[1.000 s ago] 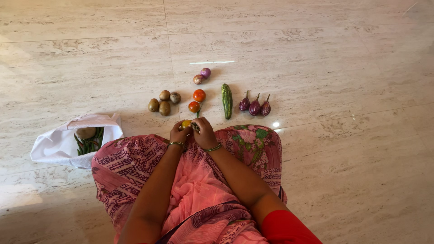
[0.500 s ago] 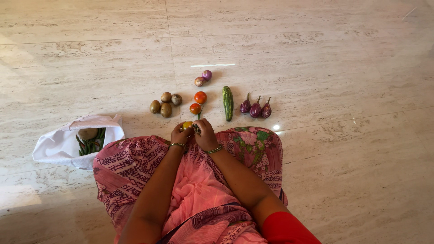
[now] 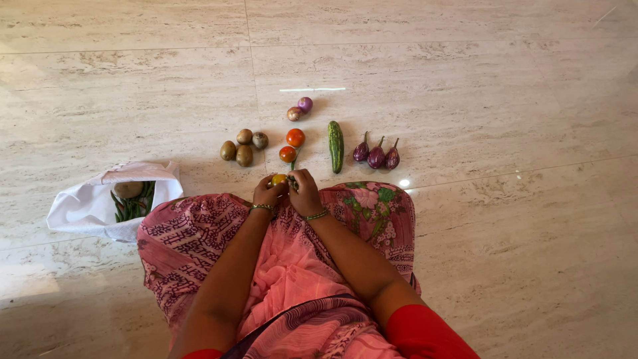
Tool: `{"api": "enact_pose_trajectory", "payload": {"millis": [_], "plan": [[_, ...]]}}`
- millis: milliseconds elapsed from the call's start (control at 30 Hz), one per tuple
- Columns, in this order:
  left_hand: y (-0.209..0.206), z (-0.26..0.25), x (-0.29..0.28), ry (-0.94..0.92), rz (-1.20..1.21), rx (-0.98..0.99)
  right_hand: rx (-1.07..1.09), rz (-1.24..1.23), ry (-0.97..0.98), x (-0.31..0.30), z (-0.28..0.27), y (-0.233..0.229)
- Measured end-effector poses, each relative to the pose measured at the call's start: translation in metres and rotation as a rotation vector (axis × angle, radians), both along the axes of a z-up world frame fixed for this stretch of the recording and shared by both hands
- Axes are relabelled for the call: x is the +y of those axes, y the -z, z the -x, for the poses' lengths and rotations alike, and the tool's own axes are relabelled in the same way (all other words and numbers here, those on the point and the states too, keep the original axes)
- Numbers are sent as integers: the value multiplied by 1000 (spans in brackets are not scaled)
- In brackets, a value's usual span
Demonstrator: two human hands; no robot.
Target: The person sits on the floor and peels a yellow lemon and then a potato using a small knife. Various vegetables including tomatoes, eggplants, and a cucumber are arranged on the floor nearby.
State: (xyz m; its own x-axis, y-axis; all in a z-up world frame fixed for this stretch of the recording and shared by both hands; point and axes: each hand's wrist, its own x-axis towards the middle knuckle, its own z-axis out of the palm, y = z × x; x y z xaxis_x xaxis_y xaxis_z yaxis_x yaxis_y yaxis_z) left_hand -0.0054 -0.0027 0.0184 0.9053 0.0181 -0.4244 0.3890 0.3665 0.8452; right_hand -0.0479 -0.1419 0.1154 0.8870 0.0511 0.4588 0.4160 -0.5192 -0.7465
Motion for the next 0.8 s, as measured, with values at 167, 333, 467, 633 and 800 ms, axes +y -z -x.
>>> {"api": "enact_pose_trajectory", "payload": {"millis": [167,333,467,633,800], "plan": [[-9,-5,7,-42,94,22,-37,81,-85,2,13,-2],[-7,-6,1,-12,79,22,-27,20,2,-2,5,10],[-1,-4,-4,91,-14,-22,12,-57,139,-10,-11,26],[7,-8,-9,96,-105,-79,23,-42,164,-10,-14,25],[18,-13,-7,26,-135,-78,-51,28,-14,2,4,7]]}}
